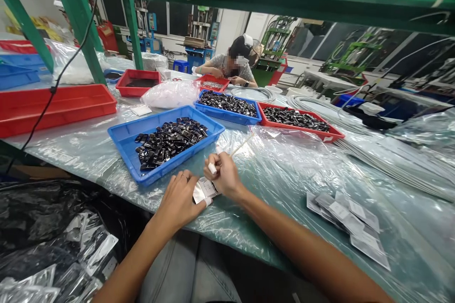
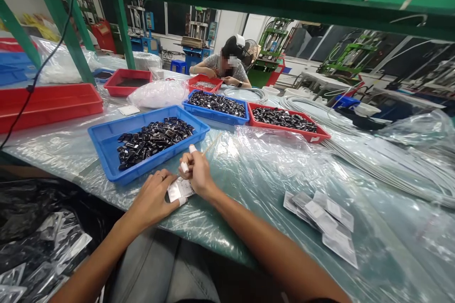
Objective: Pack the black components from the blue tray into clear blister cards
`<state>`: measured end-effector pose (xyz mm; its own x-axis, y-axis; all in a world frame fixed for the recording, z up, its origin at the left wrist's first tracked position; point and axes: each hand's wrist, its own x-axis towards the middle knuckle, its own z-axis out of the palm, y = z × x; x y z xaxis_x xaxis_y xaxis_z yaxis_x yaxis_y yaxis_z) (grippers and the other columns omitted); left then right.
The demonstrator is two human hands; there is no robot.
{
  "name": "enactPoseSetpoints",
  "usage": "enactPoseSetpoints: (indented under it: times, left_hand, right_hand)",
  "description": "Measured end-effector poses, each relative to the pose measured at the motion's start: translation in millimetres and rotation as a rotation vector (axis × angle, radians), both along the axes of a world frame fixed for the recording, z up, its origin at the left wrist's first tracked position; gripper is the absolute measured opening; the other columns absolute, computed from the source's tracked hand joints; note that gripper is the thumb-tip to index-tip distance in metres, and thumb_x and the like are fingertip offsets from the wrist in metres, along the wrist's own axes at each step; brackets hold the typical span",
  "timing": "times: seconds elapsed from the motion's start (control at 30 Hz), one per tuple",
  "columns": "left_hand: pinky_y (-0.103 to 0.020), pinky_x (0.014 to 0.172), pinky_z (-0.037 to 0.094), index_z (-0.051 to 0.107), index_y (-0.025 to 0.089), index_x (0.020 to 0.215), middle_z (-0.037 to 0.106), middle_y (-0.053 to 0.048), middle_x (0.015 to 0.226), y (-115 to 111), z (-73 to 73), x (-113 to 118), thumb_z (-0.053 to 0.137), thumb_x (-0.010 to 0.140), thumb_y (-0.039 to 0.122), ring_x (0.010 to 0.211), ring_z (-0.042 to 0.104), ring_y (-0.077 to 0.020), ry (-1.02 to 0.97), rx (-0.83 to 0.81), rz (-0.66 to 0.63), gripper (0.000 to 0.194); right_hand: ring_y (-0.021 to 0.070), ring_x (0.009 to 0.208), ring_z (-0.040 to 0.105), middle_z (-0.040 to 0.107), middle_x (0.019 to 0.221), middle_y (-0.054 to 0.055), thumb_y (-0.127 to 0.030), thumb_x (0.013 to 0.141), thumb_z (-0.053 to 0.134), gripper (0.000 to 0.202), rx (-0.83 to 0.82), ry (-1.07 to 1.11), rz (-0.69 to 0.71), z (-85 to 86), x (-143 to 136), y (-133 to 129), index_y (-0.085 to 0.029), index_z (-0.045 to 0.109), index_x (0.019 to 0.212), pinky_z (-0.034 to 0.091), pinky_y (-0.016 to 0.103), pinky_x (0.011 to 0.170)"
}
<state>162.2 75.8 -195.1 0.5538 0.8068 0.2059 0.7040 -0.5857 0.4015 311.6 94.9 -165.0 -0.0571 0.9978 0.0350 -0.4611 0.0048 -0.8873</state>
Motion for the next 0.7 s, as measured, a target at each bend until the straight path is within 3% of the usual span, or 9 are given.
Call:
enactPoseSetpoints:
  times: [0.1, 0.23, 0.33, 0.57, 0.7]
  left_hand:
    - [-0.043, 0.086, 0.041, 0.058, 0.02, 0.113, 0.055, -0.009, 0.103, 0.7, -4.7, -1.7, 0.058, 0.079, 0.031, 0.099, 0.053, -0.0288, -0.046, -0.011, 0.003, 0.036]
    - [-0.043, 0.085, 0.041, 0.058, 0.019, 0.11, 0.055, -0.01, 0.104, 0.1, -10.2, -1.3, 0.058, 0.081, 0.035, 0.1, 0.054, -0.0302, -0.066, 0.034, 0.001, 0.033]
    - [-0.045, 0.086, 0.041, 0.058, 0.017, 0.108, 0.055, -0.011, 0.104, -1.5, -10.4, -1.8, 0.057, 0.083, 0.037, 0.101, 0.053, -0.0309, -0.034, 0.067, 0.0, 0.032]
    - [-0.045, 0.083, 0.04, 0.059, 0.016, 0.111, 0.055, -0.012, 0.104, -6.2, -5.7, 0.4, 0.054, 0.085, 0.035, 0.099, 0.052, -0.0317, 0.037, 0.054, 0.011, 0.033]
    - [-0.047, 0.09, 0.04, 0.045, 0.017, 0.133, 0.053, -0.014, 0.119, -7.0, -10.4, -5.8, 0.058, 0.083, 0.041, 0.109, 0.05, -0.0324, -0.062, 0.033, 0.0, 0.057]
  right_hand:
    - [0.0051, 0.034, 0.018, 0.026, 0.041, -0.007, -0.059, 0.083, 0.052, 0.058, 0.0, -0.058, -0.004, -9.1, -10.8, 9.1, -0.018, 0.04, 0.044, 0.01, 0.022, 0.04]
    - [0.0056, 0.034, 0.019, 0.025, 0.04, -0.007, -0.062, 0.082, 0.052, 0.059, 0.046, -0.138, -0.082, -20.3, -20.1, 18.3, -0.02, 0.036, 0.043, 0.011, 0.023, 0.039]
    - [0.006, 0.035, 0.02, 0.025, 0.04, -0.007, -0.063, 0.082, 0.051, 0.059, 0.052, -0.181, -0.053, -23.4, -21.4, 13.4, -0.02, 0.035, 0.043, 0.012, 0.024, 0.039]
    - [0.0076, 0.039, 0.022, 0.027, 0.04, -0.005, -0.053, 0.089, 0.048, 0.057, -0.008, -0.254, 0.231, -11.5, 3.8, -28.5, -0.019, 0.039, 0.043, 0.016, 0.025, 0.043]
    - [0.0062, 0.037, 0.012, 0.02, 0.043, -0.008, -0.049, 0.088, 0.048, 0.054, -0.07, -0.049, 0.151, -0.5, 4.9, -20.9, -0.02, 0.034, 0.045, 0.012, 0.024, 0.041]
